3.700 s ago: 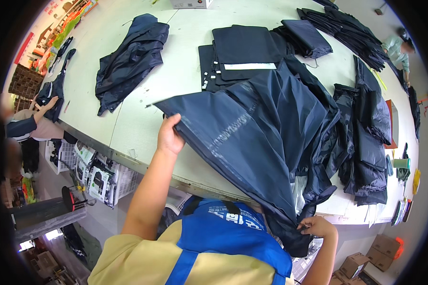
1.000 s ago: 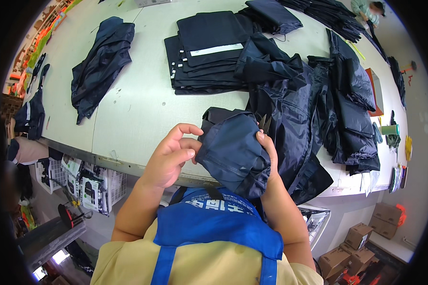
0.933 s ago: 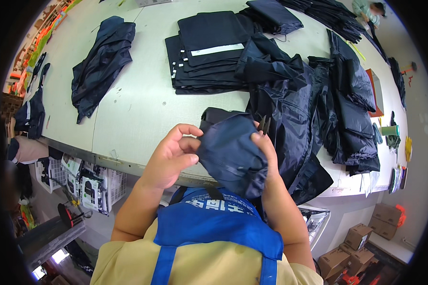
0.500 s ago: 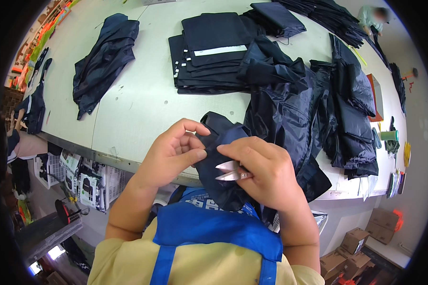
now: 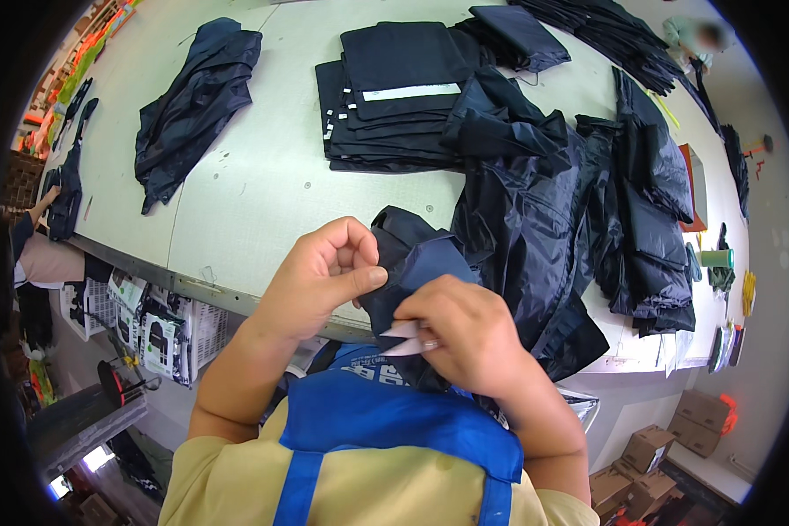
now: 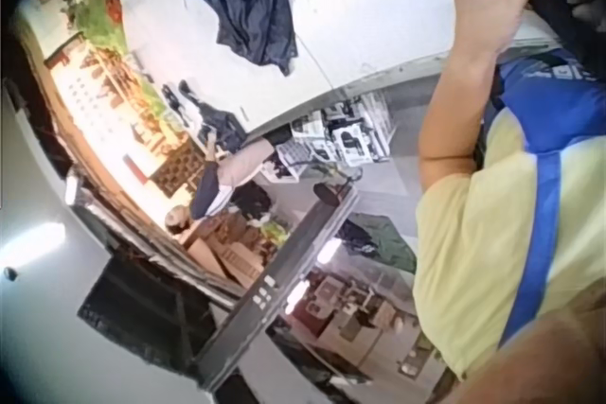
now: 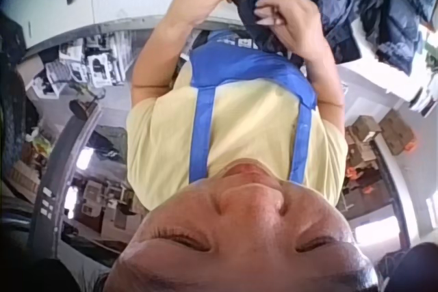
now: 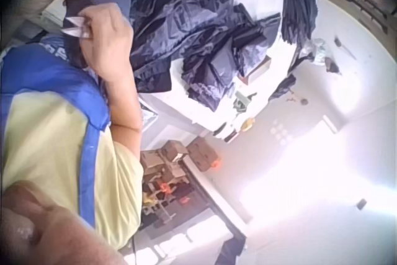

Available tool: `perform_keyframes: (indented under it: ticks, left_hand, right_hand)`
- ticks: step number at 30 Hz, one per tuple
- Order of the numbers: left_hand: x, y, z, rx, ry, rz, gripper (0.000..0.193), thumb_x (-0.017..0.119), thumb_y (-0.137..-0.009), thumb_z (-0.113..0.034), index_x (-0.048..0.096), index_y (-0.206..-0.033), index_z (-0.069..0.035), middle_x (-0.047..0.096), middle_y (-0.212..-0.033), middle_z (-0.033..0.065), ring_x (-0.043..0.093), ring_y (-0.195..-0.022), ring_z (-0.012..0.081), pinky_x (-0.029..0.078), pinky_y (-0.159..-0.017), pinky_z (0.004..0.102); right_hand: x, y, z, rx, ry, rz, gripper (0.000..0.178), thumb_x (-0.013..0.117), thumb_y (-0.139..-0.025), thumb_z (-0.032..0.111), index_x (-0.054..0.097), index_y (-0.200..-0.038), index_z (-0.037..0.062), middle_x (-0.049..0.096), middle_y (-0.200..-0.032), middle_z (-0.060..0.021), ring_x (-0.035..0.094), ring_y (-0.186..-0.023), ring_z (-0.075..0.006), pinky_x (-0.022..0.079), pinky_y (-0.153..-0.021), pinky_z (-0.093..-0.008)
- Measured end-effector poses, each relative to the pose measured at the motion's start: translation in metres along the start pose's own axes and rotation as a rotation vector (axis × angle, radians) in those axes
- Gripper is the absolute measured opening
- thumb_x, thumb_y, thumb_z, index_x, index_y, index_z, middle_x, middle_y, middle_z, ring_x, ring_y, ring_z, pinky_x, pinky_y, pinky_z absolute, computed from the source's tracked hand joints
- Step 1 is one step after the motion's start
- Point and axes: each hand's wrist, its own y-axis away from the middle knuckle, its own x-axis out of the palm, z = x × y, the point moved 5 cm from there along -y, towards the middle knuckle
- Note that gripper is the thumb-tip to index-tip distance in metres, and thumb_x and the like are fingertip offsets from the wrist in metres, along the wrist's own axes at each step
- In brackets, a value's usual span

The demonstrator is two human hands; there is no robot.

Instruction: The person folds a dark blue jacket on a white table. They smooth the fabric, fold the sleeves inward, fold the body in half, and then fold it again into a compact rectangle. The folded jacket is placed on a growing stack of similar folded jackets.

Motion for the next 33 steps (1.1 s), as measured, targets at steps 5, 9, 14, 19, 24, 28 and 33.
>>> perform_keyframes:
  ticks: [5, 9, 14, 19, 24, 28, 33]
  left_hand:
    - [0.002, 0.001, -0.004, -0.02, 0.065, 0.032, 0.02, 0.07, -0.084, -0.006, 0.051, -0.091, -0.009, 0.053, -0.073, -0.006, 0.049, -0.065, 0.0014, 0.037, -0.056, 0.0159]
    - [0.006, -0.001, -0.002, -0.036, 0.103, 0.05, 0.021, 0.07, -0.084, -0.006, 0.05, -0.091, -0.009, 0.053, -0.071, -0.0059, 0.047, -0.064, 0.0009, 0.033, -0.055, 0.0149]
    - [0.007, -0.003, 0.0, -0.036, 0.127, 0.07, 0.021, 0.07, -0.085, -0.006, 0.049, -0.089, -0.009, 0.055, -0.075, -0.0049, 0.048, -0.066, 0.0008, 0.036, -0.057, 0.0147]
    - [0.008, -0.004, 0.005, -0.041, 0.121, 0.068, 0.02, 0.069, -0.085, -0.005, 0.05, -0.089, -0.009, 0.056, -0.077, -0.0041, 0.05, -0.068, 0.0011, 0.039, -0.059, 0.0143]
    - [0.008, -0.003, 0.004, -0.071, 0.093, 0.106, 0.019, 0.069, -0.086, -0.005, 0.051, -0.09, -0.008, 0.056, -0.077, -0.0041, 0.051, -0.068, 0.0013, 0.041, -0.06, 0.0137]
    - [0.006, -0.004, 0.009, -0.07, 0.08, 0.079, 0.019, 0.069, -0.086, -0.005, 0.051, -0.089, -0.008, 0.056, -0.076, -0.0045, 0.051, -0.068, 0.001, 0.039, -0.059, 0.0135]
    - [0.006, -0.004, 0.006, -0.072, 0.085, 0.092, 0.018, 0.069, -0.085, -0.006, 0.051, -0.089, -0.008, 0.056, -0.076, -0.0047, 0.051, -0.068, 0.0013, 0.04, -0.059, 0.0145]
  right_hand:
    - [-0.038, 0.013, -0.021, 0.208, 0.074, 0.017, 0.048, 0.08, -0.07, 0.024, 0.055, -0.105, 0.0022, 0.057, -0.081, -0.0092, 0.054, -0.062, -0.0214, 0.045, -0.054, -0.0307]
    - [-0.036, 0.0, -0.009, 0.01, 0.263, 0.067, 0.038, 0.081, -0.066, 0.021, 0.063, -0.096, 0.0079, 0.062, -0.079, -0.0044, 0.057, -0.065, -0.0228, 0.043, -0.057, -0.0327]
    - [-0.033, -0.004, -0.008, -0.054, 0.258, 0.059, 0.035, 0.08, -0.066, 0.02, 0.066, -0.095, 0.008, 0.063, -0.081, -0.0033, 0.059, -0.067, -0.0215, 0.043, -0.058, -0.0321]
    - [-0.03, -0.009, -0.008, -0.059, 0.224, 0.072, 0.032, 0.08, -0.066, 0.02, 0.068, -0.092, 0.0076, 0.063, -0.081, -0.0031, 0.059, -0.067, -0.0207, 0.043, -0.057, -0.0322]
    - [-0.029, -0.011, -0.005, -0.079, 0.229, 0.074, 0.029, 0.08, -0.066, 0.019, 0.068, -0.09, 0.0078, 0.063, -0.079, -0.0029, 0.059, -0.064, -0.02, 0.043, -0.056, -0.0318]
    - [-0.028, -0.01, -0.004, -0.117, 0.27, 0.106, 0.028, 0.08, -0.066, 0.018, 0.068, -0.089, 0.0087, 0.063, -0.08, -0.0027, 0.058, -0.062, -0.0202, 0.042, -0.054, -0.0315]
    - [-0.025, -0.001, -0.021, -0.122, -0.063, -0.022, 0.031, 0.08, -0.072, 0.02, 0.065, -0.095, 0.0065, 0.061, -0.079, -0.0034, 0.055, -0.061, -0.0172, 0.041, -0.053, -0.0291]
